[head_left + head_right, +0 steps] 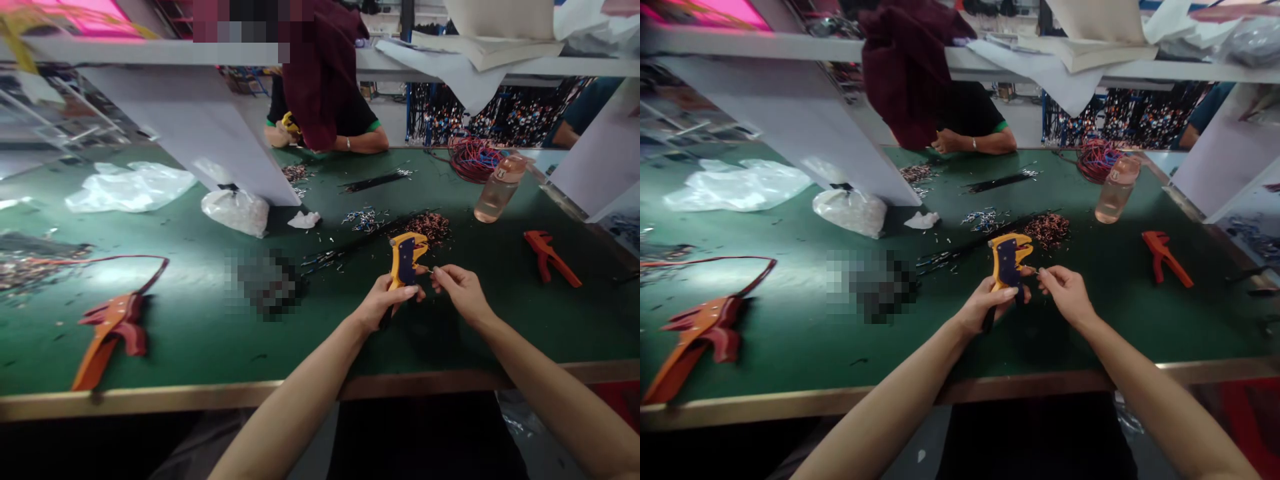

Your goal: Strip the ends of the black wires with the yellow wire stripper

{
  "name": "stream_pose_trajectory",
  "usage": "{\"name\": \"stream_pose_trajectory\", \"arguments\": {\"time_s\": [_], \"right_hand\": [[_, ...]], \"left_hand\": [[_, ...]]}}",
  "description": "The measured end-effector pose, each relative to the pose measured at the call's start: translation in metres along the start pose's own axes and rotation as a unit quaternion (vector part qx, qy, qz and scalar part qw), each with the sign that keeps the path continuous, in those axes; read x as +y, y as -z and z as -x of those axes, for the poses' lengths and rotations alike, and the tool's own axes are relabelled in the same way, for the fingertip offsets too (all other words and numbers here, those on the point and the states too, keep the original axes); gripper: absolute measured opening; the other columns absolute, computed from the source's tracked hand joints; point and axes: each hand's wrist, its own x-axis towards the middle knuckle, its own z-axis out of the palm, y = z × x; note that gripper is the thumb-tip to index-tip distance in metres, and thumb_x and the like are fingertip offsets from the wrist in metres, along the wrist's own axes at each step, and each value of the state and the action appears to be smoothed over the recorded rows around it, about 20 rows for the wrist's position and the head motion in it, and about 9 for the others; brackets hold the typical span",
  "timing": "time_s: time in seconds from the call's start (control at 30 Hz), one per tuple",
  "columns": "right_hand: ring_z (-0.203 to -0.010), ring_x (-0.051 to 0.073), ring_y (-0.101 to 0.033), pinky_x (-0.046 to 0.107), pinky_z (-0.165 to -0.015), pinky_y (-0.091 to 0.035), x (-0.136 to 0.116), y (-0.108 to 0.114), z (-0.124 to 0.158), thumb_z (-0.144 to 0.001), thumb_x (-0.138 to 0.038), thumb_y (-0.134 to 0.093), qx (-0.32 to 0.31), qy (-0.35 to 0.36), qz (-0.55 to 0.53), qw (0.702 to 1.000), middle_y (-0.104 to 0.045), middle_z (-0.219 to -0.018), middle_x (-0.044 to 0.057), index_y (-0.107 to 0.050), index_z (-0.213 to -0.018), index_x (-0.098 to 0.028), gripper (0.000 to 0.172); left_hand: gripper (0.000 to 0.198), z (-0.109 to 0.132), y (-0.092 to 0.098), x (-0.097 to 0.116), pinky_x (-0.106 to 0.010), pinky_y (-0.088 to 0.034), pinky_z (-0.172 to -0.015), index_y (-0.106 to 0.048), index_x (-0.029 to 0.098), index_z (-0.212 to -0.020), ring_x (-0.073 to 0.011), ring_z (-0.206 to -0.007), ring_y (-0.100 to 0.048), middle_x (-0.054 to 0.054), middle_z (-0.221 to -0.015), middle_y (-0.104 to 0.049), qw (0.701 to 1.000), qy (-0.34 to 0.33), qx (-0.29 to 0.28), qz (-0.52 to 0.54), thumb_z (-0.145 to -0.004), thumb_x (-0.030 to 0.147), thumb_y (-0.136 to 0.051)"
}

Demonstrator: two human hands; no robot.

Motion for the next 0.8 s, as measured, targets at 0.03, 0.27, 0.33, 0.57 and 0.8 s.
{"name": "stream_pose_trajectory", "arguments": {"time_s": [0.03,0.27,0.33,0.57,0.8], "right_hand": [[-0.058,0.015,-0.058,0.03,-0.06,-0.048,-0.003,0.001,-0.001,-0.07,-0.064,-0.075,-0.023,-0.012,0.001,1.0,-0.066,-0.062,0.003,-0.069,-0.067,-0.019,0.045],[-0.05,0.009,-0.047,0.026,-0.052,-0.036,-0.01,0.002,-0.003,-0.061,-0.056,-0.084,-0.045,-0.085,-0.101,0.99,-0.057,-0.053,-0.002,-0.066,-0.062,-0.018,0.042],[-0.048,0.009,-0.044,0.025,-0.049,-0.032,-0.008,0.001,-0.001,-0.061,-0.054,-0.085,-0.057,-0.107,-0.149,0.981,-0.053,-0.051,-0.004,-0.064,-0.061,-0.018,0.041],[-0.044,0.007,-0.038,0.023,-0.044,-0.023,-0.006,0.0,0.013,-0.063,-0.055,-0.085,-0.102,-0.154,-0.223,0.957,-0.053,-0.052,-0.003,-0.063,-0.062,-0.017,0.044],[-0.062,0.011,-0.052,0.027,-0.061,-0.042,0.003,-0.002,0.013,-0.073,-0.054,-0.08,-0.081,-0.114,-0.182,0.973,-0.063,-0.067,0.0,-0.069,-0.071,-0.019,0.037]], "left_hand": [[0.06,0.0,0.001,0.0,-0.032,-0.051,-0.077,-0.075,0.009,-0.11,-0.0176,-0.071,-0.065,-0.009,-0.08,-0.074,1.0,-0.001,-0.004,-0.004,-0.059,0.037,-0.09],[0.056,0.001,0.008,0.005,-0.033,-0.05,-0.08,-0.075,0.011,-0.109,-0.0192,-0.075,-0.067,-0.01,-0.085,-0.076,0.999,-0.012,-0.034,-0.036,-0.062,0.04,-0.088],[0.052,0.0,0.009,0.004,-0.033,-0.05,-0.08,-0.076,0.012,-0.104,-0.0191,-0.075,-0.067,-0.009,-0.086,-0.075,0.999,-0.008,-0.034,-0.034,-0.061,0.04,-0.089],[0.054,0.003,0.005,0.003,-0.036,-0.05,-0.085,-0.076,0.013,-0.104,-0.0226,-0.083,-0.067,-0.009,-0.084,-0.075,0.989,0.033,-0.07,-0.129,-0.075,0.058,-0.078],[0.056,0.003,0.004,-0.004,-0.036,-0.052,-0.087,-0.075,0.014,-0.109,-0.0244,-0.091,-0.068,-0.008,-0.088,-0.075,0.99,-0.011,0.002,-0.138,-0.079,0.062,-0.073]]}}
